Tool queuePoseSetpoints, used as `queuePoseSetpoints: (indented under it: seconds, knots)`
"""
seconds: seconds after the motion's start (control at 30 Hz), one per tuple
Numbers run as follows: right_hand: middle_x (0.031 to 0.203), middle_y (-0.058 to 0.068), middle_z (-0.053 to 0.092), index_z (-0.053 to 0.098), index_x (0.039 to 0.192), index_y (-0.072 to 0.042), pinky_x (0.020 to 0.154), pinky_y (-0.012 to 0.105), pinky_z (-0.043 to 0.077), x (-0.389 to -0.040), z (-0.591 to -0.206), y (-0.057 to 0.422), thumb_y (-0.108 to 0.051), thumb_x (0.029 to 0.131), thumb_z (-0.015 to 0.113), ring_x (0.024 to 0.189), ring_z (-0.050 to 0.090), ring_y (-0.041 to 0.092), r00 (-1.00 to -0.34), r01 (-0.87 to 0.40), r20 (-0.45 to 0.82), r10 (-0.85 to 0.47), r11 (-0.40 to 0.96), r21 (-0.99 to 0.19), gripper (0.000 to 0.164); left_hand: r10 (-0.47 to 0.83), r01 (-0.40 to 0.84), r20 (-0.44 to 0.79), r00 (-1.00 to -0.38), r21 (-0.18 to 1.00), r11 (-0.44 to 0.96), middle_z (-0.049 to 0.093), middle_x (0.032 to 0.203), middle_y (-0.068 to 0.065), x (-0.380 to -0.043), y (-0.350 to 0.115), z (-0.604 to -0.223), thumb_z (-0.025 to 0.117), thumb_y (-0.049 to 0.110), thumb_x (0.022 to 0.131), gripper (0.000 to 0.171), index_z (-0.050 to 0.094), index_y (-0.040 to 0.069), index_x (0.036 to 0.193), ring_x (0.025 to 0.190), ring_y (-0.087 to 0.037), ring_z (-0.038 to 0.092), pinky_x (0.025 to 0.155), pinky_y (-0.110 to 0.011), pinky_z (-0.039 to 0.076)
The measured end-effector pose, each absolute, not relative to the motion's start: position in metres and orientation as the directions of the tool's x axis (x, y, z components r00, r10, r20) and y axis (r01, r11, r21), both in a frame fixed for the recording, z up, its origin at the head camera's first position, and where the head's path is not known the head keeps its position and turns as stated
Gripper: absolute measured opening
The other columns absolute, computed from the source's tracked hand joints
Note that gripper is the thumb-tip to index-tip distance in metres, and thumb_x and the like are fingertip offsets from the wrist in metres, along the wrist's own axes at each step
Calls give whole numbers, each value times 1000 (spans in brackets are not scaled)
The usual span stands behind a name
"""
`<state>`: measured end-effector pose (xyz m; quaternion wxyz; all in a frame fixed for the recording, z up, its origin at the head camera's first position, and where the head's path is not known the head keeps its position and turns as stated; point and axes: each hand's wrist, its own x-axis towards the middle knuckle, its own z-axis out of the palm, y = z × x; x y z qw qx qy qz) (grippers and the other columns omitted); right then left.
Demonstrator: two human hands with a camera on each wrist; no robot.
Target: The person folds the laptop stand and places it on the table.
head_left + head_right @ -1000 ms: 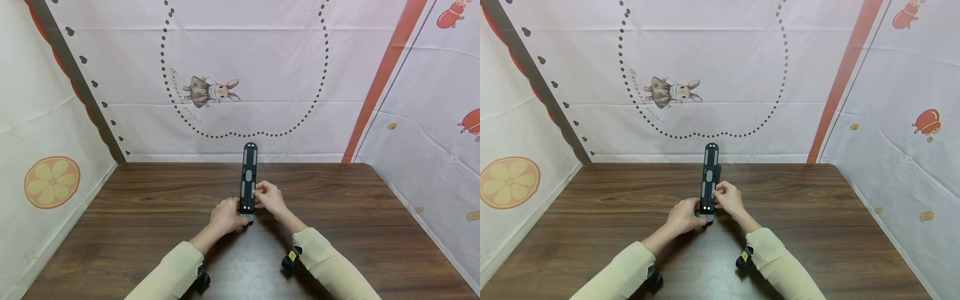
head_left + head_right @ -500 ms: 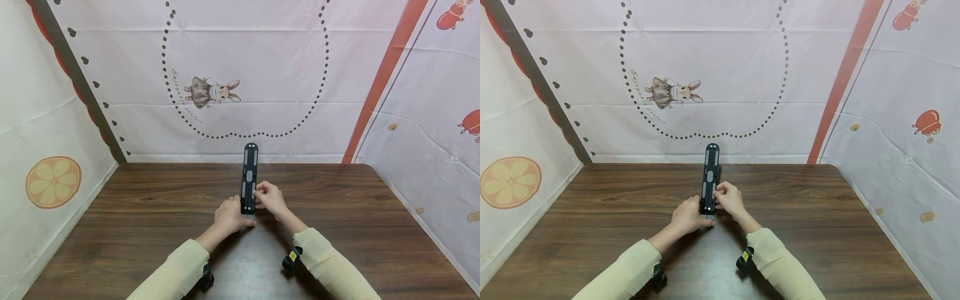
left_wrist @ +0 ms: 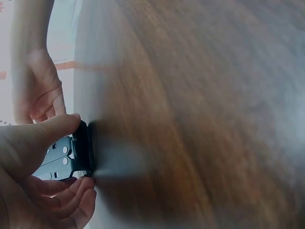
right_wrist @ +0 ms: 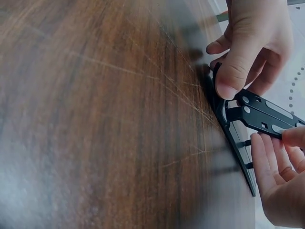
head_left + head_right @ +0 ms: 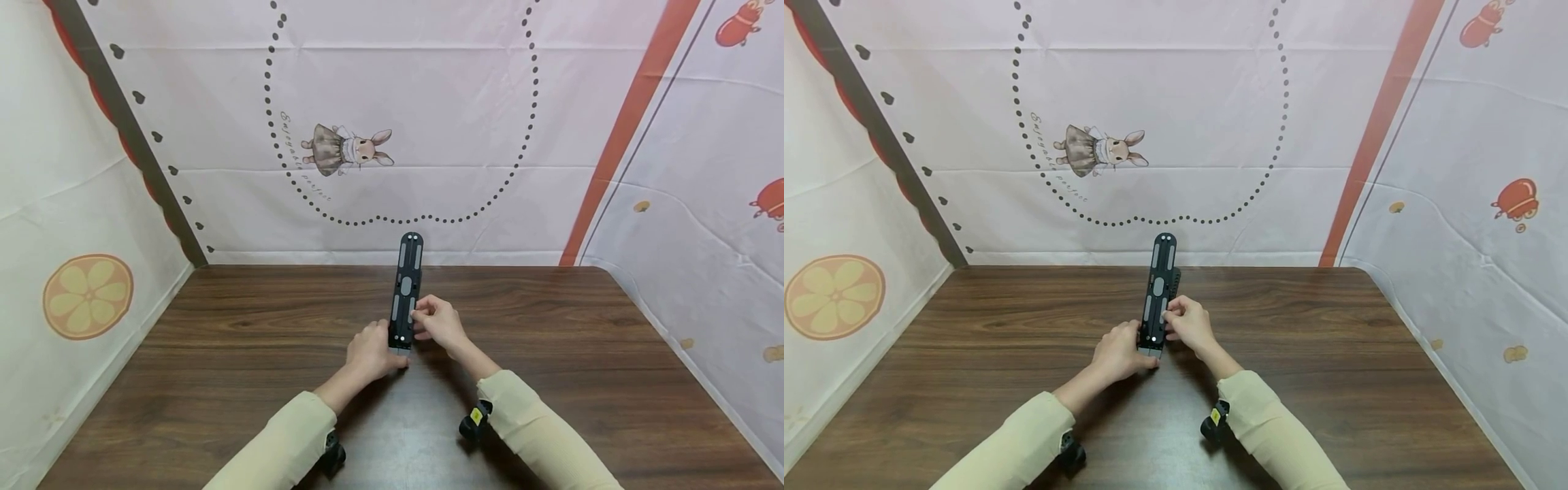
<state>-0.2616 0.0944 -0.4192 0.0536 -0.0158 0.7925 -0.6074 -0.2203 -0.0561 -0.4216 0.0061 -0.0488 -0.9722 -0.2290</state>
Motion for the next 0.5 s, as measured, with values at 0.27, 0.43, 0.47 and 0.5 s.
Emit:
queuePoseSetpoints:
  seconds: [0.27,0.43,0.47,0.5]
  knots:
    - [89,12,63,59,98,-1,65,40,56,-262,-419,91,-9,88,59,78,67,25,-992,36,-65,-107,249,-968,13,100,101,26,-995,464,880,60,91,-8,-221,-63,-422,83,38,61,70,58,3,116,77,-24,60,61,-39,49]
    - [88,11,63,58,97,-2,63,38,56,-262,-421,89,-9,88,60,80,67,29,-990,30,-60,-125,228,-973,11,94,95,26,-995,464,881,61,93,-8,-220,-70,-420,82,34,62,67,58,4,116,78,-24,61,61,-38,50]
    - [88,11,63,58,97,-2,63,38,56,-262,-421,88,-9,88,59,81,67,29,-990,29,-59,-129,224,-974,11,92,94,27,-995,467,879,62,93,-8,-220,-72,-420,82,33,62,66,58,4,115,79,-24,61,61,-38,50]
    - [88,11,64,58,97,-2,64,39,56,-262,-421,87,-9,88,59,81,67,30,-990,30,-60,-131,220,-975,11,92,95,29,-995,470,878,62,94,-8,-221,-74,-421,82,32,62,65,58,4,115,80,-23,62,62,-38,50]
